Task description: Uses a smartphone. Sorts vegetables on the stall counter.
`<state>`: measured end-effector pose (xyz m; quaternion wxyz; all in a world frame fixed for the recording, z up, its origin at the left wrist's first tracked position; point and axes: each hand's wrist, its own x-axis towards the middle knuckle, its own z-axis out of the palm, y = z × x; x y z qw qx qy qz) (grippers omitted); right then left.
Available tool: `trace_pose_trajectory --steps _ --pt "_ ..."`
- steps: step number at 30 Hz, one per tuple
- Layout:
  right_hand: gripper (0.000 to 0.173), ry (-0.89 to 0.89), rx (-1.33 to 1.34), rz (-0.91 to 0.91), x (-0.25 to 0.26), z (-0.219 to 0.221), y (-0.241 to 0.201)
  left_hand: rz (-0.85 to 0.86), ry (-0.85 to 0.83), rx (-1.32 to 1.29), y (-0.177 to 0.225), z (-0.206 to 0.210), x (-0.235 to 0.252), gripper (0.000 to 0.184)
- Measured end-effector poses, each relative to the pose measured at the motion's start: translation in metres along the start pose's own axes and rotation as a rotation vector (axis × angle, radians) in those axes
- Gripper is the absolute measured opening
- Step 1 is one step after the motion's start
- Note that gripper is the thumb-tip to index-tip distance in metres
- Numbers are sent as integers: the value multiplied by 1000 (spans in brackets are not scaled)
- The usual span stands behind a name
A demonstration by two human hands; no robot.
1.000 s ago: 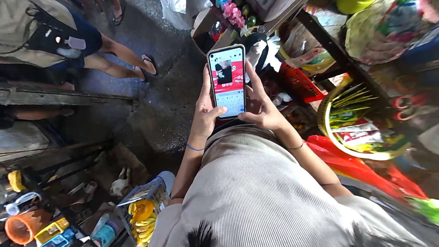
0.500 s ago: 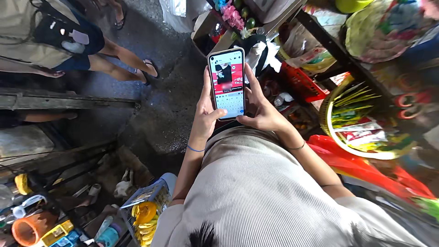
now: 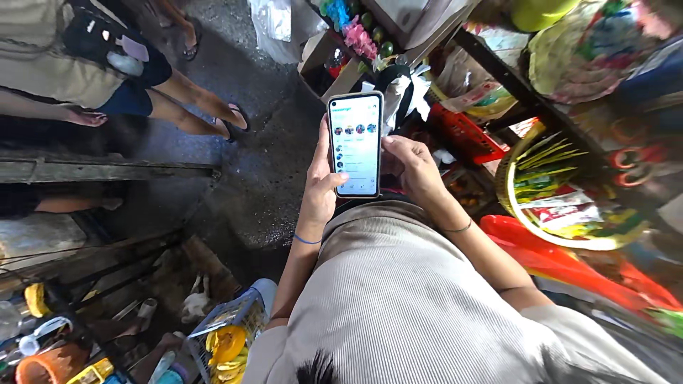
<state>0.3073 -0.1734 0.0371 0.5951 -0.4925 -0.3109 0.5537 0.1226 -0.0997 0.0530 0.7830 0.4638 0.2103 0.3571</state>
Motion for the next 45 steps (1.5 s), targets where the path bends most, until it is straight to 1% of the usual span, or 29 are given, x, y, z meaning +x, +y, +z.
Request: trace_pose_trajectory --steps 2,4,8,13,18,20,22,23,24,25,27,28,29,31,33,34,35,36,37,38,39,41,43,45 --pt "33 -10 37 -38 2 -1 4 10 -18 11 1 1 0 91" --pt "31 -13 54 -51 3 -2 6 3 -14 63 1 3 -1 92" --pt "30 12 58 -27 3 -5 4 -25 -30 68 0 7 2 94" --pt "29 52 60 -40 4 -7 3 -23 -43 41 -4 12 7 98" --pt "29 61 111 -50 6 -17 8 -60 -64 13 -5 16 7 95" --pt "33 64 133 -27 4 -20 9 -66 -63 12 -6 18 7 94" --pt "39 10 90 28 -11 -19 0 -69 -44 6 -7 21 7 93" --pt "38 -38 61 57 -17 -18 -4 -63 -40 4 -9 21 7 92" --pt "33 -86 30 86 -21 -19 -5 -55 -45 1 -11 22 7 92" --pt "33 -127 9 114 -23 -19 -6 -55 -55 4 -12 23 7 92" --pt "44 -134 -3 132 -24 -21 -1 -99 -97 105 -11 22 10 88" --pt "46 -116 -23 117 -26 -28 2 -126 -112 225 -10 18 12 84" --pt "44 -83 -80 88 -29 -37 3 -149 -128 369 -9 13 16 77" --pt "38 19 -308 9 -39 -62 0 -159 -115 628 -17 1 30 60" --pt "37 136 -631 -72 -51 -87 -10 -192 -56 797 -41 -16 51 45" --pt "37 194 -793 -82 -57 -97 -18 -258 -22 836 -57 -24 62 42" --pt "38 250 -941 -76 -61 -104 -27 -353 8 848 -74 -29 72 44" --pt "40 284 -1068 -56 -65 -107 -37 -442 32 855 -92 -34 81 52" --pt "40 298 -1183 -43 -67 -109 -44 -492 48 887 -110 -38 89 64" --pt "37 298 -1289 -47 -69 -109 -49 -501 46 954 -128 -42 97 72" --pt "34 289 -1370 -53 -69 -110 -53 -484 16 1040 -145 -46 104 74" --pt "31 247 -1462 -63 -66 -109 -55 -478 -132 1215 -171 -55 115 68" --pt "27 190 -1496 -63 -56 -105 -47 -551 -317 1404 -191 -61 118 65" --pt "25 100 -1522 -50 -37 -101 -29 -594 -423 1530 -206 -65 115 70"
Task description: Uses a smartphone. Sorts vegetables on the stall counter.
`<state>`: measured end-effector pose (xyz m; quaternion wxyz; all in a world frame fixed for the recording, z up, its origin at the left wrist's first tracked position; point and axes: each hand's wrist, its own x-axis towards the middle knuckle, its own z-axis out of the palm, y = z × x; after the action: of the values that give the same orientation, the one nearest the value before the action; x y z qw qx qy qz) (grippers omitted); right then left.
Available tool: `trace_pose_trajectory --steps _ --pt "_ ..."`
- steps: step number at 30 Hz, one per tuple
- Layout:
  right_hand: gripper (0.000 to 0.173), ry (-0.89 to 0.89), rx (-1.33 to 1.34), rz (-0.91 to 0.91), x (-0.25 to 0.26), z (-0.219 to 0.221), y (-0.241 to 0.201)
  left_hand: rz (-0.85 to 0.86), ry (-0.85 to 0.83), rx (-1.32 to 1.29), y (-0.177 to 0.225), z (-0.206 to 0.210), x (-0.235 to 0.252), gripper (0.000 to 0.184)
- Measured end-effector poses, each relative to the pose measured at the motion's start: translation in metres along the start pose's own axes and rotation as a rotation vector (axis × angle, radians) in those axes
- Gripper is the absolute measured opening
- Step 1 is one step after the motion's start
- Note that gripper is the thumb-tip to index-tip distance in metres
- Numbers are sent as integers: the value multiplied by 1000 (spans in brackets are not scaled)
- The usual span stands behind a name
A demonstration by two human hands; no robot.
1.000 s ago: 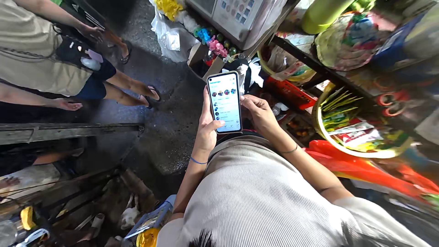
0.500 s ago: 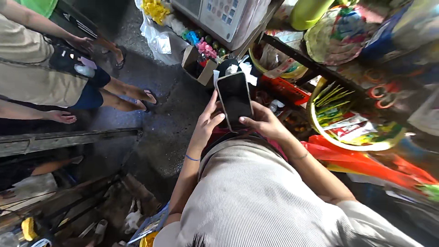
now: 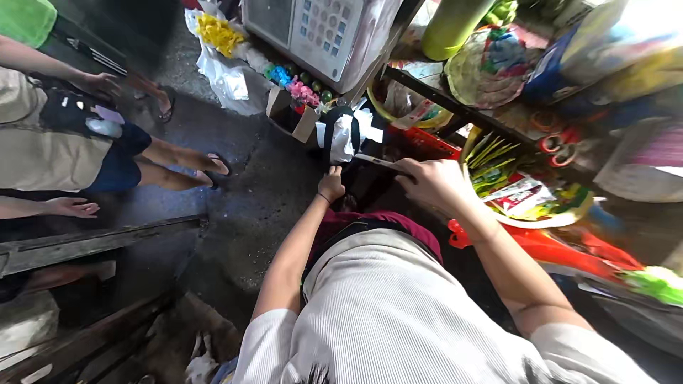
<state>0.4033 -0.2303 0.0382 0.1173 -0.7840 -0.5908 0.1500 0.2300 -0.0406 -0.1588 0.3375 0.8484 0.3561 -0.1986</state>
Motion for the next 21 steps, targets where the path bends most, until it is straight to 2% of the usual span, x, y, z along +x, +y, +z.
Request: trace_pose_trajectory --steps 4,6,10,14,16,18,21 --pt "20 -186 -67 -154 53 46 -12 48 22 128 0 19 -18 73" --pt "19 -334 -102 -187 79 64 -33 46 39 127 -3 25 -33 69" --pt "15 -501 -118 -284 125 110 -66 -40 11 113 3 26 -47 56" --pt "31 -666 83 -290 154 169 -54 -80 22 105 8 19 -53 53" --pt "39 -752 143 -189 165 194 -43 -27 66 97 1 22 -55 47" --pt "44 -813 221 49 170 210 -43 22 109 76 -1 30 -60 43" --pt "48 -817 458 438 167 231 -55 -2 138 34 3 38 -65 42"
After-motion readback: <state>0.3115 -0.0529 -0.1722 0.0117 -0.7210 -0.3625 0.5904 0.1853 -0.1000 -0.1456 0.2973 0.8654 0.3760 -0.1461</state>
